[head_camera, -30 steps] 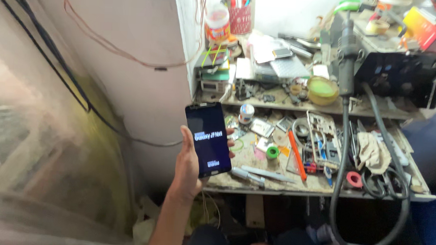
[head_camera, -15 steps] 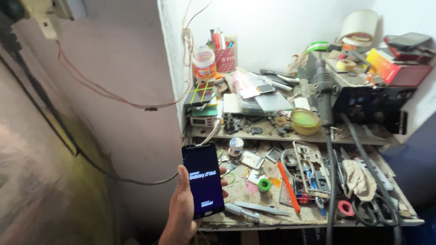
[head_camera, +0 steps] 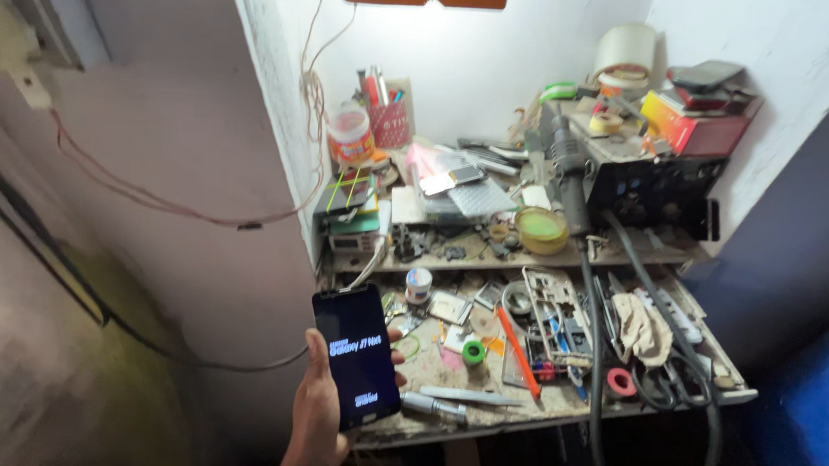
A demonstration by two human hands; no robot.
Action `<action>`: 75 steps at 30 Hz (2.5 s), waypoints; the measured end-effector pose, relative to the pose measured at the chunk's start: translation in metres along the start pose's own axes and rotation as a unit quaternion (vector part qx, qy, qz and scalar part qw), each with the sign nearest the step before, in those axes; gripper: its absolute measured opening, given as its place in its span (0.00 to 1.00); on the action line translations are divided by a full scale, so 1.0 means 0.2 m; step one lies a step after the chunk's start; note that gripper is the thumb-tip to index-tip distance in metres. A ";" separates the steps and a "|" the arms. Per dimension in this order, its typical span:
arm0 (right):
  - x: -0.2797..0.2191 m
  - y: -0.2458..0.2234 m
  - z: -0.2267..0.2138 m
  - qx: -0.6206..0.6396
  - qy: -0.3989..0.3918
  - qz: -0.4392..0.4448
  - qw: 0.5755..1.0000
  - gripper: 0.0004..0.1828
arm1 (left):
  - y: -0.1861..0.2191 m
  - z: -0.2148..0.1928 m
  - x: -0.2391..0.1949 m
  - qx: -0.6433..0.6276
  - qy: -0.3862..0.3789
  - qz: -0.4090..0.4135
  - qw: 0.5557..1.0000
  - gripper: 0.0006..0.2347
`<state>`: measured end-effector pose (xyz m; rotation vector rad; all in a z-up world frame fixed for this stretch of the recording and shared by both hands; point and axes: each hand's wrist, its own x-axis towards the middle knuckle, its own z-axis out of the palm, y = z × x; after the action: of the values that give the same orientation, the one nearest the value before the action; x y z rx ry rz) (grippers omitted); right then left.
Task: The person applies a small amount of liquid to the motherboard, then installs a new battery into the phone chassis and reconnects the battery connector. The person then attaches the screen assembly and powers on the device to confirm operation.
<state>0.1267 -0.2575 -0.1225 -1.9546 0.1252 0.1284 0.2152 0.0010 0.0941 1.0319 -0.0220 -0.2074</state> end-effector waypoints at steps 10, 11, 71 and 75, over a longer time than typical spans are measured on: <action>-0.28 -0.70 -0.13 -0.173 0.242 -0.307 0.904 0.08 | -0.03 -0.01 -0.03 -0.038 -0.041 0.074 0.996 0.36; -0.24 -0.80 -0.14 -0.215 0.239 -0.299 0.899 0.09 | -0.02 -0.01 -0.04 -0.049 -0.039 0.072 0.995 0.36; -0.32 0.50 0.04 -0.182 0.134 0.046 0.973 0.21 | -0.03 -0.04 -0.07 -0.061 -0.094 0.093 0.989 0.37; -0.31 0.45 0.07 -0.145 0.206 -0.068 0.965 0.16 | -0.03 -0.04 -0.06 -0.074 -0.110 0.091 0.987 0.38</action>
<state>0.0515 -0.2774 -0.2012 -2.2532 0.2568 -0.3736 0.2026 0.0082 0.0863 0.8495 -0.2962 -0.1539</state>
